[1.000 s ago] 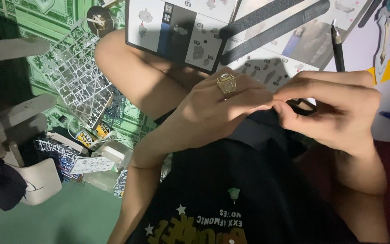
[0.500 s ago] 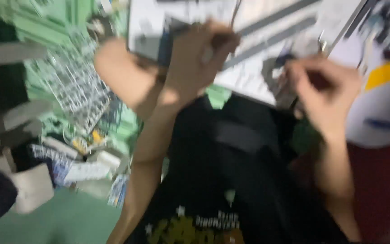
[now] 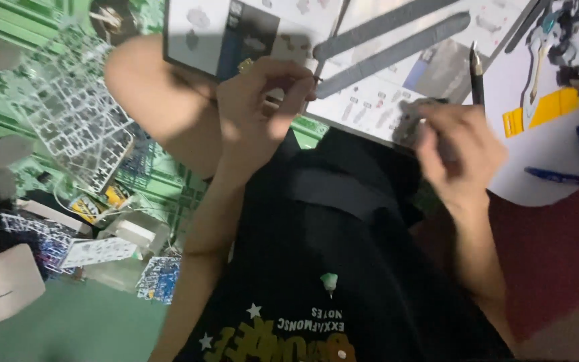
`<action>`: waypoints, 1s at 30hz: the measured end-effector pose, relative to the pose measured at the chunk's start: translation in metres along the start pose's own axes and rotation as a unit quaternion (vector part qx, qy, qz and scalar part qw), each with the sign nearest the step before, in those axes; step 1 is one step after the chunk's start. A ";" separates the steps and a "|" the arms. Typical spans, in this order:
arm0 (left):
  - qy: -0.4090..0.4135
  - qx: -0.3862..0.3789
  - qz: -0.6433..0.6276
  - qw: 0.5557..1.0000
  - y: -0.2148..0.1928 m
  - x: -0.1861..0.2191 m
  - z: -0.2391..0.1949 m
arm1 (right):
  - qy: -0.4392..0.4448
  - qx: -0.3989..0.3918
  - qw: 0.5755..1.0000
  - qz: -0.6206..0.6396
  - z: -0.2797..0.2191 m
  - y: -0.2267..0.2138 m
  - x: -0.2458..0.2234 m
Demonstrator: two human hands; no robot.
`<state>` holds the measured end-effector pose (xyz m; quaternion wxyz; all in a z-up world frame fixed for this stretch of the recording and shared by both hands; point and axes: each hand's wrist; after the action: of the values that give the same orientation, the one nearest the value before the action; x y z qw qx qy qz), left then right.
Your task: The person assembles a small plastic model kit by hand, using a hobby knife to trim parts and a sanding stick to smooth edges. They reference an instruction manual and place finished pieces into a cardboard box.
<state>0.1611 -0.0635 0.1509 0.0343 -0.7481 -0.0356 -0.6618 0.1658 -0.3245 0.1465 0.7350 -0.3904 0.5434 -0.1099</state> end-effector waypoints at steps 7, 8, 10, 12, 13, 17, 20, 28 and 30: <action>0.254 -0.034 0.269 0.928 0.034 -0.010 0.006 | -0.018 -0.066 0.995 -0.077 -0.004 0.008 -0.002; 0.343 0.024 0.341 0.875 0.043 -0.015 0.010 | -0.055 -0.029 0.995 -0.083 -0.001 0.012 0.000; 0.425 0.082 0.405 0.805 0.055 -0.022 0.016 | -0.090 0.009 0.992 -0.087 0.003 0.015 0.004; 0.453 0.082 0.436 0.774 0.060 -0.025 0.019 | -0.073 0.014 0.992 -0.103 0.005 0.011 0.005; 0.454 0.079 0.435 0.773 0.059 -0.028 0.019 | -0.071 0.017 0.992 -0.103 0.004 0.008 0.008; 0.419 0.046 0.514 0.747 0.049 -0.027 0.014 | -0.028 0.037 0.993 -0.112 -0.006 -0.004 0.024; 0.322 0.009 0.520 0.791 0.045 -0.023 0.001 | -0.019 0.062 0.982 -0.176 -0.008 -0.012 0.033; 0.254 -0.020 0.490 0.834 0.064 -0.025 0.000 | 0.009 0.050 0.975 -0.217 0.000 -0.012 0.027; 0.274 0.003 0.491 0.827 0.065 -0.027 0.002 | -0.005 0.063 0.973 -0.223 0.001 -0.012 0.031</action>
<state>0.1662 -0.1285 0.1241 0.3647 -0.4552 0.3452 -0.7353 0.1818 -0.3505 0.1324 0.7175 -0.4553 0.4310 -0.3036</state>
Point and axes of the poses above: each hand's wrist, its own z-axis towards the middle knuckle, its own y-axis out of the palm, x = y × z, and after that the axes turned 2 degrees about -x, right-handed
